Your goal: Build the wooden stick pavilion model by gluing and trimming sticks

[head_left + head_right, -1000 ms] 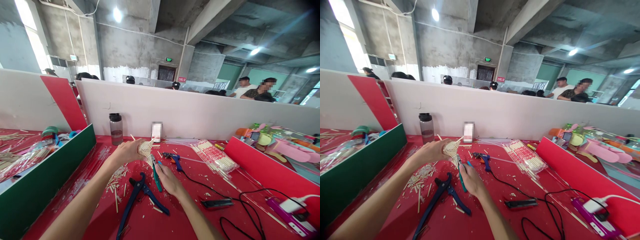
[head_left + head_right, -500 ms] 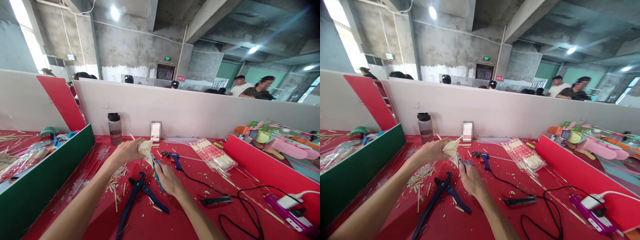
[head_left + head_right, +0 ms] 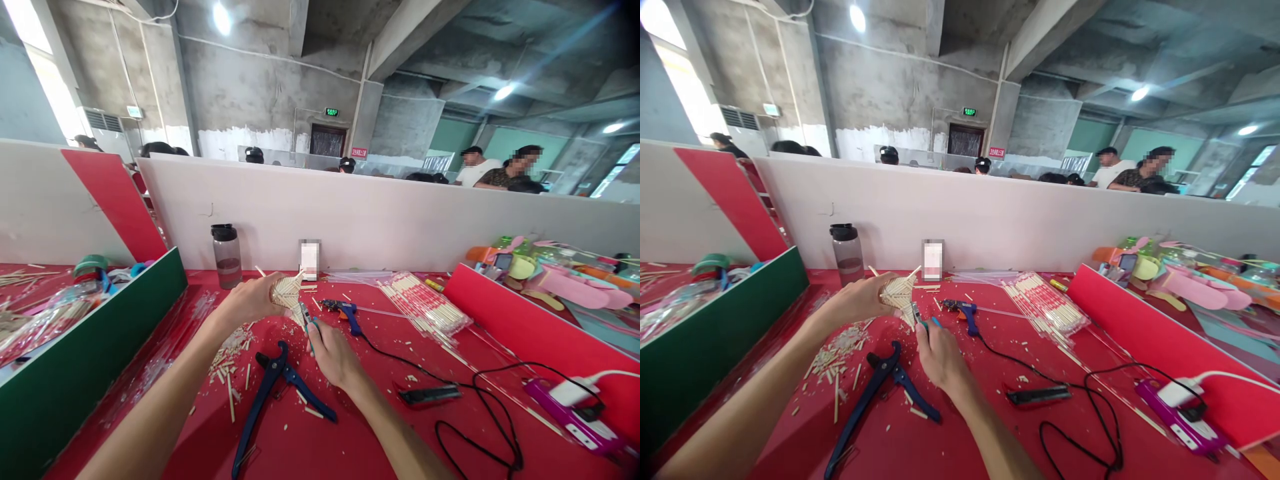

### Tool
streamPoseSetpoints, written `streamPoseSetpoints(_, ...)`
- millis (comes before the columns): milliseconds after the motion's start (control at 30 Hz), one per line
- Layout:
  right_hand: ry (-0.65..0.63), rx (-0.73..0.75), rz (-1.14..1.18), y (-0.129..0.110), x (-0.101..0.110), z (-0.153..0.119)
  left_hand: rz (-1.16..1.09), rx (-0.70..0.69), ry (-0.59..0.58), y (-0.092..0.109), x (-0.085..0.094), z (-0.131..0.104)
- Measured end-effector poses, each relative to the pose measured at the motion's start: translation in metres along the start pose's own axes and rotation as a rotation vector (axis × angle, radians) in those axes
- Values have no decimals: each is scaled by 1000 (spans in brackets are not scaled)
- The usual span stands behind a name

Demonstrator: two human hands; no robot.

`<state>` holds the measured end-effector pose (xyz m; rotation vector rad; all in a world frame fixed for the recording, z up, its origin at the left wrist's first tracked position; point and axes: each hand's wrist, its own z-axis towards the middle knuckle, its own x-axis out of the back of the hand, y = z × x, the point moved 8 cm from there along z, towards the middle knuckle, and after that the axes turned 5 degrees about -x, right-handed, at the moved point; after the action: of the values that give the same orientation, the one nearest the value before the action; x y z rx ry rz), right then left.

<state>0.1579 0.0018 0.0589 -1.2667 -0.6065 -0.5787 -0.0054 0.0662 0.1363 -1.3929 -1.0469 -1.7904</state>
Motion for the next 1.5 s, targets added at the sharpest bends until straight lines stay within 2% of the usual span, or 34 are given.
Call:
streamPoseSetpoints(267,-40,-2,143,6,-4,3,-105,2,-20,-5,-1,2)
streamPoseSetpoints(467,-156,-14,258,10,-10,3,-58,8,-27,-13,-7,4)
streamPoseSetpoints(733,-217,-4,315,7,-7,-1,-22,-15,-5,-2,2,0)
streamPoseSetpoints(967,-193,-11,210,0,-3,-3,-55,-18,-4,-3,1,1)
streamPoseSetpoints(1133,-194,42,155,-10,1,-6,-87,-22,-37,-7,1,1)
streamPoseSetpoints(1300,-165,56,130,-9,2,-6,-128,-38,-30,-6,0,0)
streamPoseSetpoints(1500,-126,95,115,-10,-1,-7,-61,-23,-36,-4,-1,0)
